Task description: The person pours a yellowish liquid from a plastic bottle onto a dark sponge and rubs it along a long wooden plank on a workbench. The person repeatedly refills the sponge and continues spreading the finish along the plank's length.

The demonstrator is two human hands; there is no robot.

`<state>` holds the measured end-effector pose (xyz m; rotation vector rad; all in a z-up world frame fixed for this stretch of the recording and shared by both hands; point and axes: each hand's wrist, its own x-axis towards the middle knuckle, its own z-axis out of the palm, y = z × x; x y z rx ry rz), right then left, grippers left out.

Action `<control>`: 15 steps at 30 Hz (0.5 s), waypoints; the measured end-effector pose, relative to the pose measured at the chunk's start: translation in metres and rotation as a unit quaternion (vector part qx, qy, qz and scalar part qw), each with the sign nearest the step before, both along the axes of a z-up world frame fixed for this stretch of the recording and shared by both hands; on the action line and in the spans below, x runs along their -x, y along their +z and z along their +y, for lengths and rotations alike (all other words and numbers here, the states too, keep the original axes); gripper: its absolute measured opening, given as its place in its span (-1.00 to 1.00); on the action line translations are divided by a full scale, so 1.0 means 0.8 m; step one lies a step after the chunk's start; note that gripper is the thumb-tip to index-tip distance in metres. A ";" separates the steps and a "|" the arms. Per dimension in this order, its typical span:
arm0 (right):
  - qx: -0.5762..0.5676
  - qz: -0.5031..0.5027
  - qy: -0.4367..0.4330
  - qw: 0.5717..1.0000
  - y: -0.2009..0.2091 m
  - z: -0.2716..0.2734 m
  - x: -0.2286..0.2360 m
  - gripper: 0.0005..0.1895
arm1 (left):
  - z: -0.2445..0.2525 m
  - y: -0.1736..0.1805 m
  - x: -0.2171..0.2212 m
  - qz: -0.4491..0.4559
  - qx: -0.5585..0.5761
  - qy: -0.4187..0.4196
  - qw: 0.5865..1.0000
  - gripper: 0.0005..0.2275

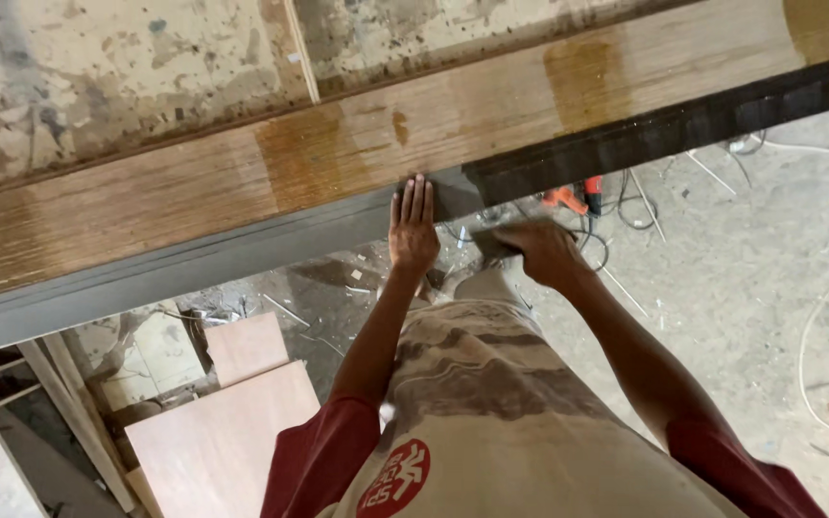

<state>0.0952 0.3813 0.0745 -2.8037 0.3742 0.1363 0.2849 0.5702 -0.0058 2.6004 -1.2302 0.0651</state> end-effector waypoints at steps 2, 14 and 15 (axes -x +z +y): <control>0.046 0.098 0.030 0.994 0.008 0.003 -0.005 -0.31 | 0.008 -0.002 -0.002 -0.007 0.004 -0.007 1.000 -0.20; 0.136 -0.146 0.068 0.978 0.006 0.049 -0.096 -0.22 | 0.031 0.002 -0.011 0.034 -0.049 0.011 0.998 -0.23; 0.137 -0.143 0.066 0.978 0.007 0.040 -0.090 -0.22 | 0.029 0.003 -0.010 0.036 -0.048 0.009 0.998 -0.23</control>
